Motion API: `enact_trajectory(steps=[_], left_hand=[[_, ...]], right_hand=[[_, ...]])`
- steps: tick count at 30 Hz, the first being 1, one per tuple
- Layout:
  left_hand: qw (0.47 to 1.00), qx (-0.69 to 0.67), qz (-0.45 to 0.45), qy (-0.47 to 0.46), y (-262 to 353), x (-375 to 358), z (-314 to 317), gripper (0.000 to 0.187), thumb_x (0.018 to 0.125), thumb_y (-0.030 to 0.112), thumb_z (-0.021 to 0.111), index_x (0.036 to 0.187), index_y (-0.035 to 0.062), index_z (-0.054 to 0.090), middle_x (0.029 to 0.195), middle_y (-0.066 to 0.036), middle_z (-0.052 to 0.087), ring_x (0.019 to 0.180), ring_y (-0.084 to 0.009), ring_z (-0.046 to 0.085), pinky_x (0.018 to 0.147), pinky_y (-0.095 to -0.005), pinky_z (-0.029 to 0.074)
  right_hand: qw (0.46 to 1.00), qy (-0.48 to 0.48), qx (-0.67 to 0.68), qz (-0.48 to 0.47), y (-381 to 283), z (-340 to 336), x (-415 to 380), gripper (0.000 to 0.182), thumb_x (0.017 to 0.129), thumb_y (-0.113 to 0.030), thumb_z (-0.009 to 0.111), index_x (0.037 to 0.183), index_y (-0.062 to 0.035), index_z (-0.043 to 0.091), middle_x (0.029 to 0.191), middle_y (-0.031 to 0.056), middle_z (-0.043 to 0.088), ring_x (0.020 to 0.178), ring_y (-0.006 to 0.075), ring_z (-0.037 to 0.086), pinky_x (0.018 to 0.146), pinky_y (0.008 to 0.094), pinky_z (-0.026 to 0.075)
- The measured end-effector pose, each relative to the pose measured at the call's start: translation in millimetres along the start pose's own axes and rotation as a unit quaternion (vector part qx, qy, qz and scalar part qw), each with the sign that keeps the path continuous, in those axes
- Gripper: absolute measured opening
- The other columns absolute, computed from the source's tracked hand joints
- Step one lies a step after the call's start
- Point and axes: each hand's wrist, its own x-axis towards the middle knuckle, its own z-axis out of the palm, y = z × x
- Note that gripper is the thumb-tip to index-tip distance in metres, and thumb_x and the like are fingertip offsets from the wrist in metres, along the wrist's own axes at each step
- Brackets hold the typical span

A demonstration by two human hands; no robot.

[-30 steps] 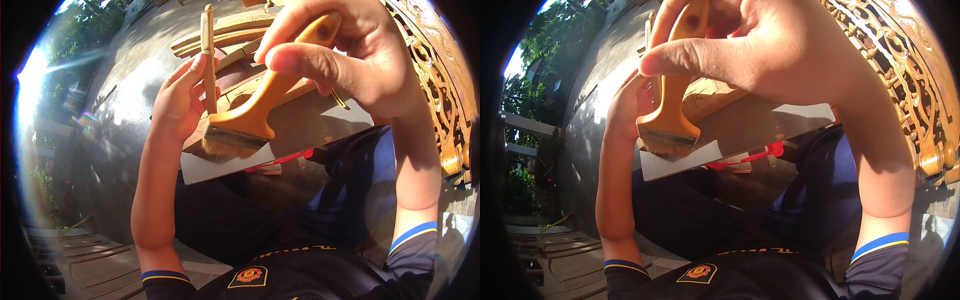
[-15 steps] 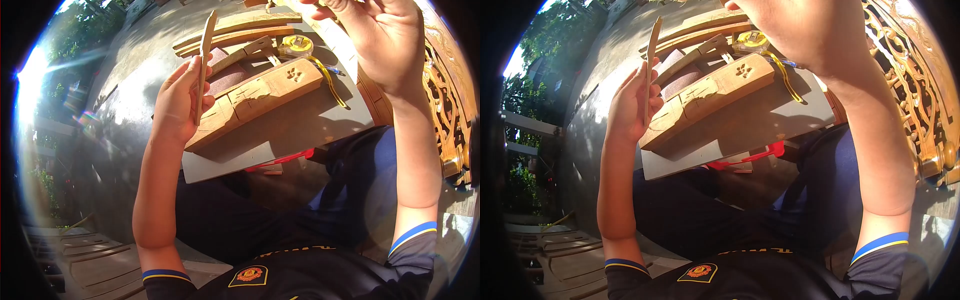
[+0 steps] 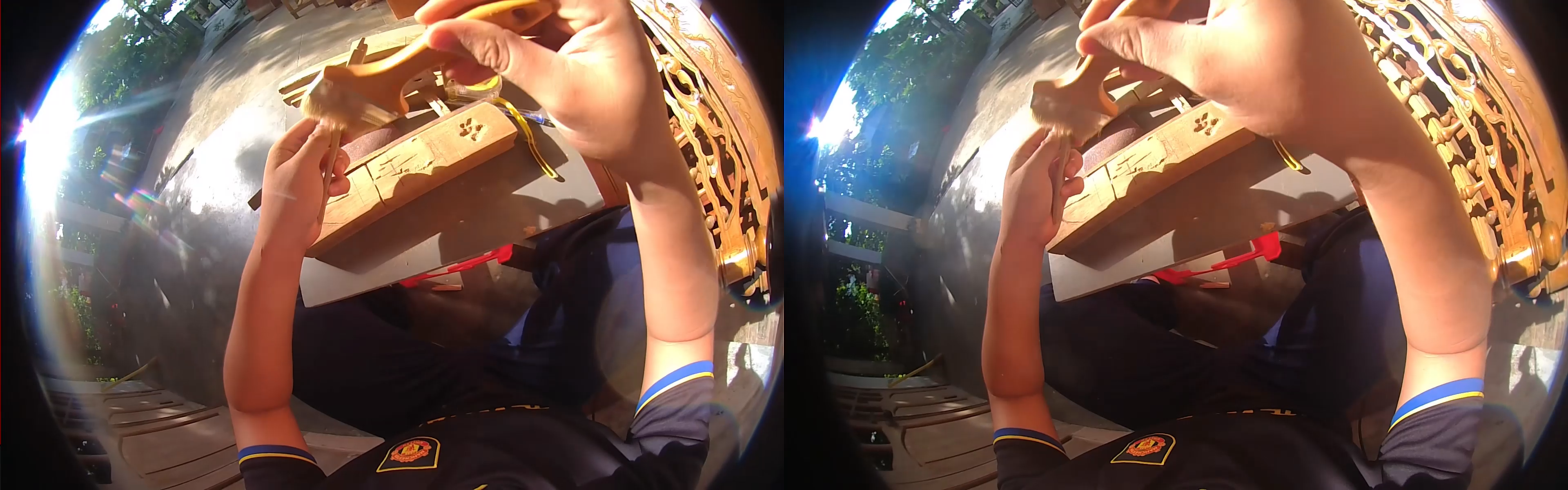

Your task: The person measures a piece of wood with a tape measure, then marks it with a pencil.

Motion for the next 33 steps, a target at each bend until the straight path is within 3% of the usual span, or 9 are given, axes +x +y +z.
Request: enact_trajectory(steps=[4, 6, 10, 14, 18, 22, 23, 26, 33], left_hand=[[0.995, 0.069, 0.049, -0.047, 6, -4, 3, 0.037, 0.116, 0.028, 0.054, 0.133, -0.0015, 0.069, 0.091, 0.001, 0.056, 0.065, -0.0030, 0.042, 0.052, -0.0216, 0.034], [0.988, 0.123, 0.082, -0.052, 11, -10, 8, 0.042, 0.117, 0.031, 0.051, 0.133, -0.0039, 0.068, 0.091, 0.003, 0.055, 0.061, -0.0023, 0.039, 0.051, -0.0217, 0.031], [0.949, 0.279, 0.143, -0.025, -1, -3, 1, 0.035, 0.117, 0.027, 0.052, 0.136, 0.0011, 0.068, 0.088, 0.003, 0.056, 0.065, -0.0024, 0.043, 0.056, -0.0232, 0.036], [0.930, 0.313, 0.191, -0.010, 1, -5, -1, 0.027, 0.114, 0.020, 0.055, 0.128, -0.0019, 0.063, 0.086, -0.010, 0.063, 0.079, -0.0127, 0.059, 0.072, -0.0339, 0.051], [0.845, 0.408, 0.345, 0.012, 5, -5, 1, 0.021, 0.110, 0.015, 0.059, 0.110, -0.0032, 0.068, 0.097, -0.023, 0.071, 0.082, -0.0428, 0.068, 0.076, -0.0455, 0.054], [0.814, 0.481, 0.325, 0.003, 6, -12, 1, 0.019, 0.101, 0.016, 0.067, 0.099, -0.0027, 0.066, 0.096, -0.022, 0.071, 0.085, -0.0445, 0.069, 0.075, -0.0481, 0.054], [0.817, 0.475, 0.326, 0.007, 6, -12, 4, 0.014, 0.090, 0.005, 0.073, 0.098, -0.0043, 0.066, 0.090, -0.020, 0.068, 0.080, -0.0399, 0.068, 0.073, -0.0445, 0.053], [0.825, 0.459, 0.330, 0.025, 7, -12, 5, 0.010, 0.095, 0.004, 0.066, 0.100, -0.0041, 0.067, 0.092, -0.021, 0.068, 0.084, -0.0402, 0.068, 0.077, -0.0461, 0.053], [0.796, 0.461, 0.392, 0.005, 3, -9, 6, 0.036, 0.104, -0.001, 0.052, 0.139, -0.0054, 0.057, 0.115, -0.024, 0.061, 0.107, -0.0433, 0.064, 0.092, -0.0504, 0.053]], right_hand=[[0.996, 0.028, -0.079, -0.003, 11, -18, 4, 0.019, 0.100, -0.013, 0.080, 0.116, -0.0026, 0.080, 0.104, 0.0099, 0.082, 0.096, 0.0175, 0.080, 0.085, 0.0268, 0.062], [0.981, 0.020, 0.110, 0.158, 7, 7, -1, 0.022, 0.095, -0.005, 0.083, 0.116, -0.0003, 0.078, 0.104, 0.0060, 0.080, 0.097, 0.0132, 0.078, 0.087, 0.0239, 0.059], [0.997, -0.026, 0.051, 0.055, 4, 22, -5, 0.019, 0.092, -0.007, 0.081, 0.110, -0.0035, 0.080, 0.091, 0.0070, 0.071, 0.078, 0.0157, 0.066, 0.069, 0.0302, 0.053], [0.995, -0.051, 0.079, 0.017, -2, 29, -7, 0.022, 0.088, -0.002, 0.082, 0.110, -0.0047, 0.080, 0.102, 0.0101, 0.074, 0.091, 0.0233, 0.071, 0.080, 0.0343, 0.058], [0.994, -0.085, 0.074, -0.005, -5, 36, -12, 0.027, 0.087, 0.002, 0.082, 0.112, -0.0066, 0.080, 0.107, 0.0108, 0.072, 0.098, 0.0264, 0.073, 0.083, 0.0365, 0.060], [0.990, -0.139, 0.029, -0.005, -16, 37, -17, 0.040, 0.081, 0.002, 0.081, 0.119, -0.0083, 0.079, 0.113, 0.0089, 0.069, 0.104, 0.0289, 0.073, 0.090, 0.0379, 0.060], [0.989, -0.146, 0.034, -0.014, -11, 41, -19, 0.041, 0.081, 0.002, 0.079, 0.121, -0.0090, 0.078, 0.115, 0.0093, 0.068, 0.105, 0.0295, 0.073, 0.091, 0.0384, 0.060], [0.994, -0.093, 0.020, -0.054, -9, 47, -20, 0.030, 0.086, -0.001, 0.077, 0.115, -0.0061, 0.077, 0.109, 0.0138, 0.067, 0.098, 0.0328, 0.073, 0.085, 0.0417, 0.060], [0.995, -0.057, -0.067, -0.042, -1, 28, -19, 0.033, 0.092, -0.007, 0.078, 0.125, -0.0096, 0.075, 0.116, 0.0103, 0.067, 0.104, 0.0305, 0.072, 0.084, 0.0394, 0.060]])
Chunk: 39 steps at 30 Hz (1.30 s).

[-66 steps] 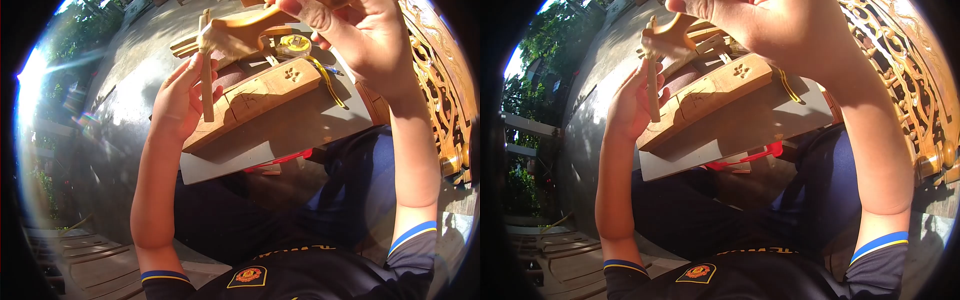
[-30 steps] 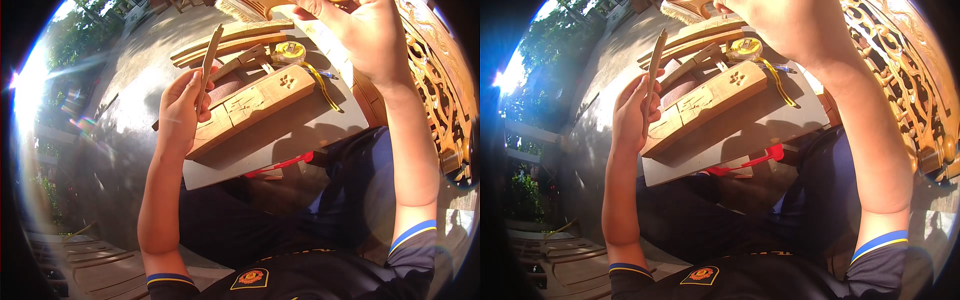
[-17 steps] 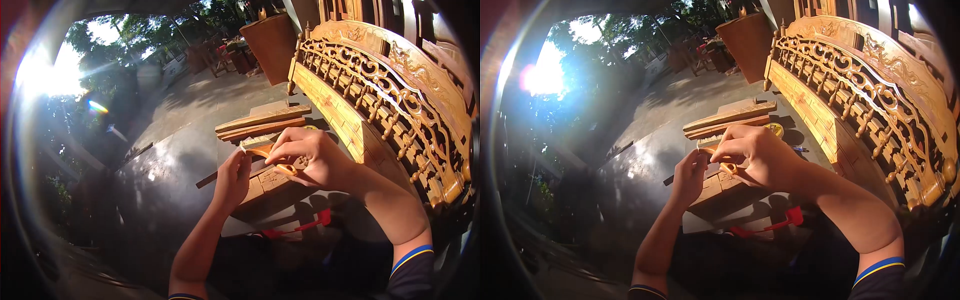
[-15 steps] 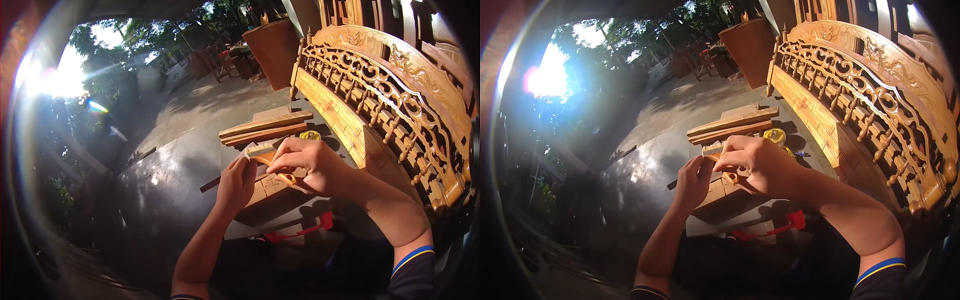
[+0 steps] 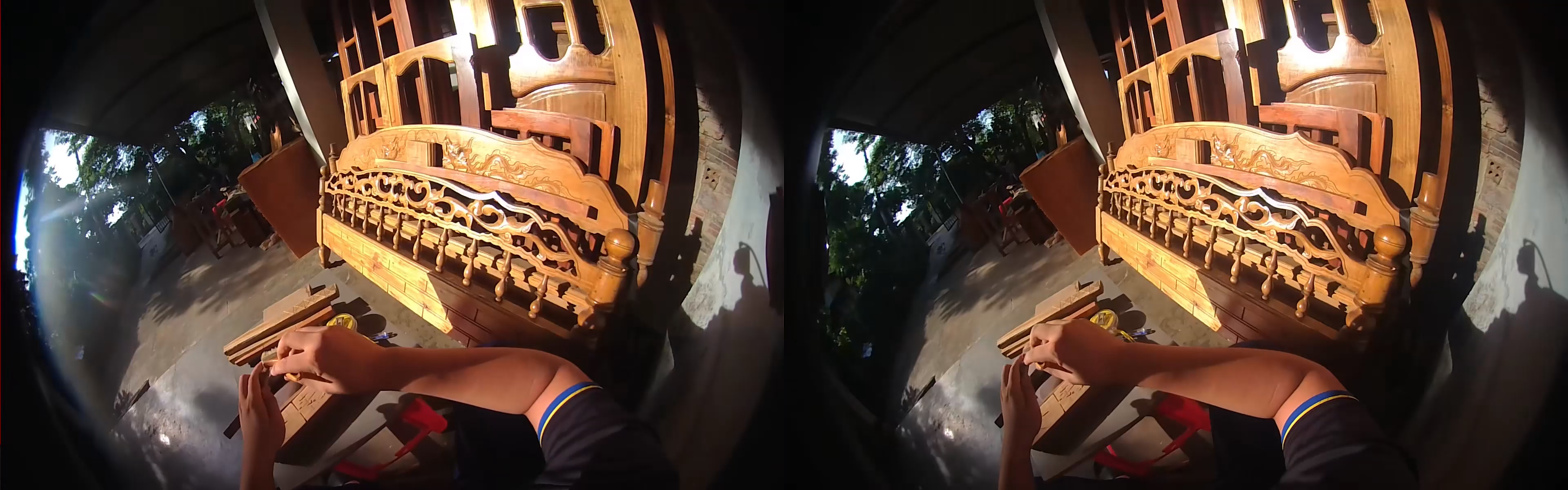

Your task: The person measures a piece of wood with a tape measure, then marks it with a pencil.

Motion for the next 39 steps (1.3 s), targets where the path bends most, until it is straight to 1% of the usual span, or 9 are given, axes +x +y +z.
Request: enact_trajectory(steps=[5, 6, 10, 16, 20, 27, 33, 37, 39], left_hand=[[0.996, -0.066, -0.042, 0.052, -9, 6, 2, 0.020, 0.103, -0.003, 0.058, 0.123, -0.0035, 0.060, 0.115, -0.020, 0.062, 0.096, -0.0368, 0.067, 0.084, -0.0438, 0.055], [0.993, -0.074, -0.039, 0.084, -14, 7, 4, 0.016, 0.102, -0.003, 0.062, 0.117, -0.0033, 0.060, 0.106, -0.019, 0.065, 0.084, -0.0335, 0.069, 0.073, -0.0406, 0.056], [0.985, -0.108, 0.024, 0.132, -25, 3, 11, 0.013, 0.103, -0.001, 0.059, 0.116, -0.0030, 0.060, 0.093, -0.018, 0.068, 0.077, -0.0331, 0.070, 0.061, -0.0387, 0.055], [0.987, -0.073, -0.022, 0.140, -29, 0, -4, 0.015, 0.105, 0.001, 0.056, 0.117, -0.0030, 0.064, 0.096, -0.016, 0.072, 0.087, -0.0279, 0.074, 0.077, -0.0347, 0.058], [0.950, -0.251, -0.122, 0.143, -25, -1, -2, 0.015, 0.102, 0.002, 0.058, 0.112, -0.0017, 0.069, 0.100, -0.009, 0.076, 0.094, -0.0152, 0.073, 0.081, -0.0327, 0.058], [0.931, -0.311, -0.084, 0.175, -27, -2, -4, 0.025, 0.106, 0.013, 0.056, 0.120, -0.0035, 0.069, 0.108, -0.012, 0.074, 0.099, -0.0211, 0.073, 0.089, -0.0342, 0.057], [0.940, -0.292, -0.062, 0.163, -18, -4, -16, 0.043, 0.112, 0.022, 0.048, 0.142, -0.0045, 0.062, 0.131, -0.016, 0.067, 0.120, -0.0247, 0.067, 0.099, -0.0351, 0.053], [0.859, -0.487, -0.062, 0.145, -3, -2, -17, 0.051, 0.105, -0.009, 0.047, 0.155, -0.0012, 0.053, 0.139, -0.010, 0.060, 0.120, -0.0186, 0.064, 0.103, -0.0322, 0.052], [0.863, -0.492, -0.079, 0.082, -17, -4, -19, 0.059, 0.100, -0.016, 0.053, 0.156, 0.0028, 0.053, 0.132, -0.010, 0.064, 0.117, -0.0170, 0.065, 0.108, -0.0328, 0.051]], right_hand=[[0.999, 0.021, 0.015, -0.030, -11, 1, 3, 0.041, 0.090, -0.005, 0.078, 0.130, -0.0125, 0.073, 0.122, 0.0094, 0.066, 0.106, 0.0302, 0.071, 0.086, 0.0397, 0.060], [0.999, 0.023, 0.032, -0.029, -18, -2, 3, 0.050, 0.084, -0.001, 0.078, 0.133, -0.0137, 0.071, 0.126, 0.0093, 0.065, 0.110, 0.0303, 0.071, 0.089, 0.0404, 0.061], [0.994, 0.022, 0.049, -0.095, -28, -2, 5, 0.065, 0.073, 0.003, 0.078, 0.135, -0.0153, 0.071, 0.131, 0.0089, 0.066, 0.115, 0.0299, 0.070, 0.092, 0.0420, 0.061], [0.985, 0.081, 0.040, -0.144, -31, 1, 11, 0.060, 0.077, 0.002, 0.082, 0.133, -0.0156, 0.072, 0.127, 0.0072, 0.070, 0.107, 0.0274, 0.074, 0.086, 0.0393, 0.064], [0.990, 0.043, 0.036, -0.129, -39, 5, 6, 0.049, 0.084, -0.001, 0.079, 0.130, -0.0155, 0.072, 0.126, 0.0077, 0.070, 0.107, 0.0285, 0.074, 0.083, 0.0400, 0.065], [0.991, 0.006, 0.006, -0.133, -36, 2, 10, 0.046, 0.088, -0.009, 0.080, 0.133, -0.0130, 0.070, 0.131, 0.0092, 0.069, 0.111, 0.0290, 0.074, 0.086, 0.0398, 0.064], [0.989, 0.054, -0.041, -0.131, -44, -11, 24, 0.033, 0.090, -0.008, 0.084, 0.122, -0.0055, 0.078, 0.110, 0.0127, 0.078, 0.096, 0.0302, 0.078, 0.084, 0.0385, 0.065], [0.987, 0.023, -0.066, -0.142, -48, -11, 25, 0.032, 0.091, -0.013, 0.085, 0.121, -0.0043, 0.078, 0.109, 0.0124, 0.079, 0.093, 0.0277, 0.078, 0.079, 0.0374, 0.065], [0.992, -0.032, -0.042, -0.114, -56, -14, 22, 0.032, 0.089, -0.011, 0.086, 0.119, -0.0040, 0.078, 0.107, 0.0118, 0.079, 0.089, 0.0271, 0.079, 0.076, 0.0358, 0.065]])
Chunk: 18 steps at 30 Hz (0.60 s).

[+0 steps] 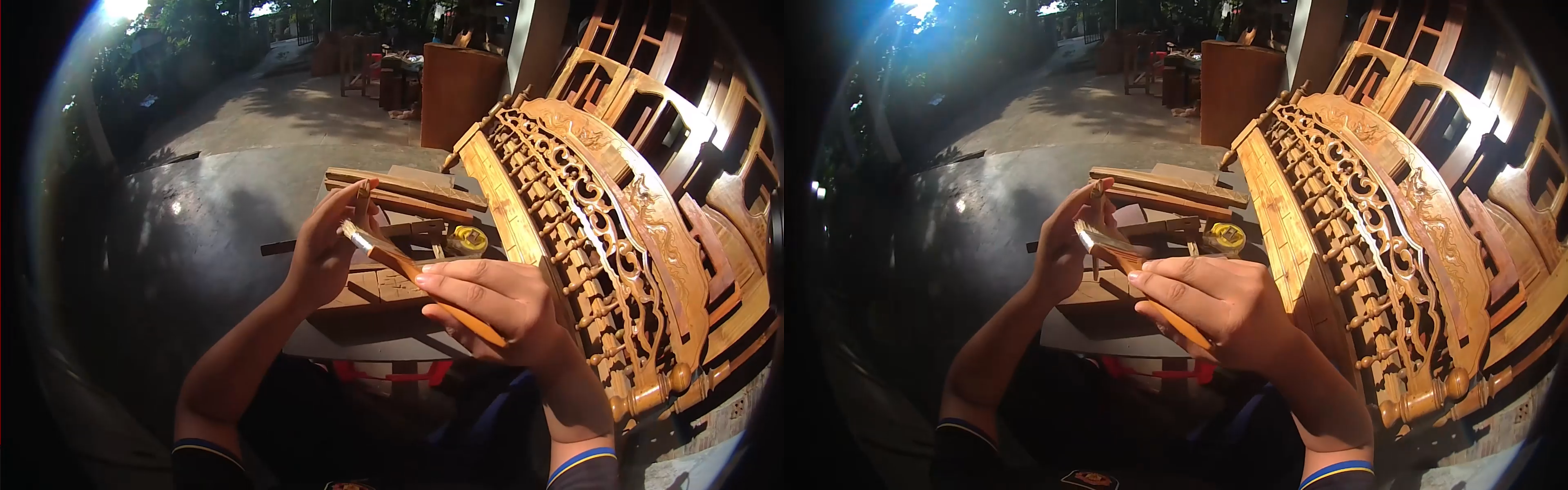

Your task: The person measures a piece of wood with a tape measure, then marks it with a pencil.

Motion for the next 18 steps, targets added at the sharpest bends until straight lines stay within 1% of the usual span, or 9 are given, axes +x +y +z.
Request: enact_trajectory(steps=[3, 4, 7, 11, 12, 13, 16, 17, 18], left_hand=[[1.000, 0.008, -0.012, -0.020, 2, 5, -1, 0.049, 0.105, -0.010, 0.057, 0.152, 0.0032, 0.055, 0.124, -0.010, 0.070, 0.119, -0.0209, 0.070, 0.104, -0.0358, 0.057], [0.998, -0.021, 0.029, -0.044, -4, 6, -5, 0.046, 0.106, -0.007, 0.060, 0.151, 0.0019, 0.055, 0.129, -0.013, 0.070, 0.125, -0.0232, 0.070, 0.106, -0.0392, 0.058], [0.999, -0.010, -0.009, -0.034, 4, 3, -4, 0.046, 0.105, -0.009, 0.061, 0.150, -0.0001, 0.054, 0.140, -0.016, 0.067, 0.126, -0.0266, 0.071, 0.110, -0.0404, 0.058], [0.997, -0.029, 0.062, -0.041, 0, 4, -4, 0.047, 0.106, -0.007, 0.062, 0.151, 0.0000, 0.053, 0.148, -0.017, 0.064, 0.125, -0.0274, 0.071, 0.112, -0.0399, 0.058], [0.996, -0.032, 0.072, -0.048, 0, 4, -4, 0.047, 0.106, -0.006, 0.062, 0.151, 0.0002, 0.053, 0.149, -0.017, 0.063, 0.126, -0.0272, 0.071, 0.112, -0.0398, 0.058], [0.995, -0.093, 0.009, -0.029, 6, 4, 0, 0.049, 0.103, -0.008, 0.063, 0.151, -0.0030, 0.054, 0.143, -0.018, 0.067, 0.133, -0.0306, 0.066, 0.110, -0.0442, 0.059], [0.991, -0.123, 0.036, -0.031, 6, 4, 2, 0.050, 0.104, -0.007, 0.062, 0.153, -0.0019, 0.053, 0.146, -0.019, 0.065, 0.136, -0.0344, 0.065, 0.112, -0.0464, 0.058], [0.997, -0.050, -0.024, -0.060, 13, 4, -3, 0.054, 0.104, -0.007, 0.063, 0.155, 0.0023, 0.051, 0.151, -0.021, 0.060, 0.137, -0.0374, 0.064, 0.113, -0.0493, 0.057], [0.995, -0.070, -0.002, -0.072, 9, 4, -2, 0.056, 0.103, -0.007, 0.063, 0.157, 0.0044, 0.050, 0.153, -0.021, 0.058, 0.138, -0.0376, 0.063, 0.114, -0.0502, 0.057]], right_hand=[[0.999, 0.019, 0.042, 0.004, -1, -10, 4, 0.028, 0.088, -0.008, 0.087, 0.115, -0.0039, 0.079, 0.102, 0.0123, 0.080, 0.088, 0.0280, 0.080, 0.073, 0.0355, 0.065], [0.999, 0.040, 0.034, 0.011, 0, -14, 6, 0.028, 0.088, -0.006, 0.086, 0.114, -0.0057, 0.080, 0.104, 0.0138, 0.079, 0.088, 0.0287, 0.080, 0.073, 0.0359, 0.065], [0.993, 0.092, -0.068, 0.025, 2, -18, 3, 0.030, 0.085, -0.004, 0.088, 0.114, -0.0099, 0.083, 0.109, 0.0144, 0.078, 0.085, 0.0263, 0.079, 0.072, 0.0341, 0.066], [0.998, -0.047, 0.030, 0.034, -10, -20, 6, 0.031, 0.080, -0.005, 0.092, 0.110, -0.0097, 0.085, 0.109, 0.0144, 0.079, 0.082, 0.0251, 0.080, 0.070, 0.0340, 0.066], [0.998, -0.036, 0.030, 0.037, -12, -21, 6, 0.031, 0.080, -0.005, 0.092, 0.110, -0.0098, 0.085, 0.108, 0.0147, 0.079, 0.082, 0.0250, 0.080, 0.071, 0.0338, 0.066], [0.998, -0.025, 0.029, 0.042, -15, -23, 7, 0.032, 0.079, -0.004, 0.092, 0.110, -0.0100, 0.085, 0.108, 0.0149, 0.080, 0.083, 0.0250, 0.080, 0.071, 0.0336, 0.066], [0.998, 0.069, 0.003, 0.008, -8, -19, 5, 0.033, 0.079, -0.002, 0.091, 0.110, -0.0084, 0.084, 0.103, 0.0159, 0.081, 0.087, 0.0275, 0.081, 0.072, 0.0345, 0.066], [0.996, 0.083, -0.010, 0.007, -7, -16, 5, 0.033, 0.079, -0.003, 0.090, 0.111, -0.0081, 0.083, 0.102, 0.0153, 0.081, 0.087, 0.0276, 0.081, 0.072, 0.0346, 0.066], [0.995, 0.097, -0.023, 0.005, -7, -13, 6, 0.032, 0.080, -0.004, 0.090, 0.111, -0.0078, 0.083, 0.101, 0.0146, 0.081, 0.088, 0.0276, 0.081, 0.073, 0.0348, 0.066]])
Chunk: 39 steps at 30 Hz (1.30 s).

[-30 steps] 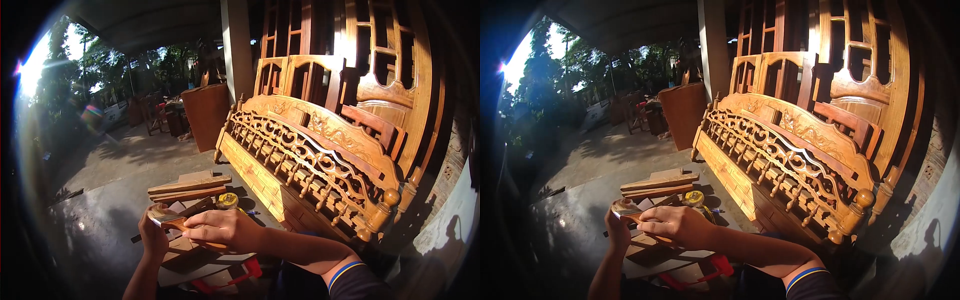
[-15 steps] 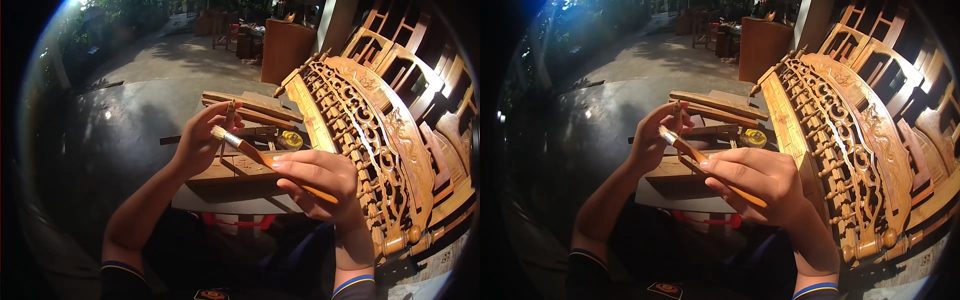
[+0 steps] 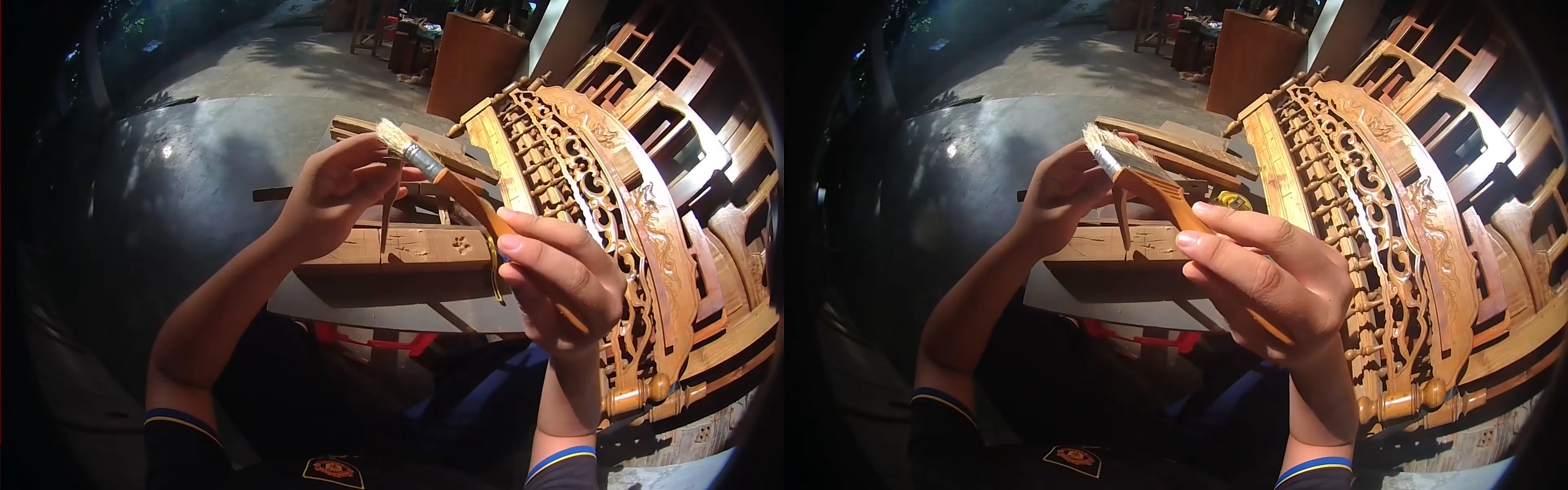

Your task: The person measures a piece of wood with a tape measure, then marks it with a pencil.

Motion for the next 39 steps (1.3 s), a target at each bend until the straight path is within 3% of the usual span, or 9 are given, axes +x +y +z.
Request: enact_trajectory(steps=[3, 6, 10, 12, 13, 15, 24, 32, 39], left_hand=[[0.999, 0.034, 0.010, -0.031, -6, 1, -5, 0.065, 0.103, -0.009, 0.063, 0.162, 0.0139, 0.046, 0.158, -0.021, 0.053, 0.142, -0.0386, 0.059, 0.115, -0.0536, 0.056], [0.997, 0.008, 0.054, -0.046, -17, 0, -12, 0.068, 0.103, -0.010, 0.060, 0.164, 0.0174, 0.044, 0.163, -0.020, 0.048, 0.144, -0.0383, 0.058, 0.115, -0.0540, 0.055], [0.999, -0.014, 0.007, -0.033, -26, -4, -11, 0.071, 0.104, -0.013, 0.057, 0.164, 0.0207, 0.044, 0.167, -0.019, 0.042, 0.144, -0.0373, 0.058, 0.115, -0.0528, 0.056], [1.000, -0.011, -0.006, -0.027, -26, -6, -10, 0.071, 0.104, -0.014, 0.055, 0.164, 0.0221, 0.044, 0.168, -0.019, 0.040, 0.143, -0.0360, 0.059, 0.115, -0.0514, 0.056], [0.997, -0.052, 0.034, -0.041, -23, -5, -5, 0.066, 0.104, -0.014, 0.054, 0.163, 0.0162, 0.046, 0.163, -0.018, 0.047, 0.140, -0.0326, 0.061, 0.114, -0.0458, 0.056], [0.998, 0.017, -0.031, -0.058, -8, -3, 0, 0.062, 0.104, -0.014, 0.054, 0.161, 0.0106, 0.046, 0.159, -0.018, 0.052, 0.138, -0.0302, 0.063, 0.113, -0.0421, 0.055], [0.988, -0.075, -0.132, -0.009, 5, -2, 6, 0.048, 0.109, 0.012, 0.063, 0.154, -0.0009, 0.051, 0.141, -0.013, 0.066, 0.126, -0.0229, 0.068, 0.107, -0.0425, 0.059], [0.992, 0.058, -0.116, -0.009, 9, 0, 8, 0.061, 0.100, -0.014, 0.063, 0.157, 0.0054, 0.050, 0.143, -0.010, 0.066, 0.133, -0.0221, 0.066, 0.106, -0.0369, 0.060], [0.988, 0.058, -0.134, -0.045, 9, 2, 1, 0.076, 0.095, -0.020, 0.058, 0.163, 0.0089, 0.041, 0.150, -0.013, 0.057, 0.142, -0.0282, 0.060, 0.110, -0.0367, 0.058]], right_hand=[[0.987, -0.155, 0.012, 0.040, -2, 1, 1, 0.025, 0.085, -0.006, 0.088, 0.110, -0.0055, 0.081, 0.099, 0.0122, 0.080, 0.087, 0.0273, 0.080, 0.073, 0.0350, 0.064], [0.989, -0.141, 0.014, 0.049, -3, 1, 1, 0.024, 0.086, -0.006, 0.087, 0.109, -0.0041, 0.081, 0.098, 0.0127, 0.080, 0.086, 0.0283, 0.080, 0.072, 0.0355, 0.064], [0.998, -0.045, -0.028, 0.024, 0, -2, 2, 0.024, 0.086, -0.005, 0.087, 0.109, -0.0035, 0.081, 0.098, 0.0137, 0.080, 0.086, 0.0293, 0.080, 0.072, 0.0352, 0.064], [0.996, -0.083, -0.012, 0.041, -1, -2, 2, 0.021, 0.087, -0.007, 0.087, 0.107, -0.0051, 0.081, 0.097, 0.0124, 0.080, 0.084, 0.0277, 0.080, 0.072, 0.0345, 0.063], [0.991, -0.125, 0.001, 0.049, -2, -3, 3, 0.020, 0.087, -0.007, 0.087, 0.106, -0.0053, 0.082, 0.097, 0.0121, 0.080, 0.084, 0.0272, 0.080, 0.072, 0.0344, 0.063], [0.976, -0.205, 0.024, 0.070, -2, -2, -1, 0.018, 0.087, -0.007, 0.087, 0.104, -0.0051, 0.081, 0.095, 0.0108, 0.080, 0.083, 0.0260, 0.079, 0.071, 0.0339, 0.062], [0.995, -0.086, -0.043, 0.001, -3, 2, 1, 0.024, 0.085, -0.008, 0.090, 0.107, -0.0043, 0.081, 0.096, 0.0139, 0.079, 0.082, 0.0282, 0.078, 0.070, 0.0349, 0.062], [0.991, -0.057, -0.109, -0.053, -7, 14, -8, 0.032, 0.085, -0.013, 0.091, 0.115, -0.0112, 0.080, 0.106, 0.0126, 0.079, 0.088, 0.0278, 0.078, 0.071, 0.0355, 0.064], [0.985, -0.164, -0.058, 0.008, 0, 18, -10, 0.026, 0.085, -0.014, 0.089, 0.109, -0.0105, 0.081, 0.103, 0.0102, 0.079, 0.080, 0.0252, 0.078, 0.064, 0.0336, 0.061]])
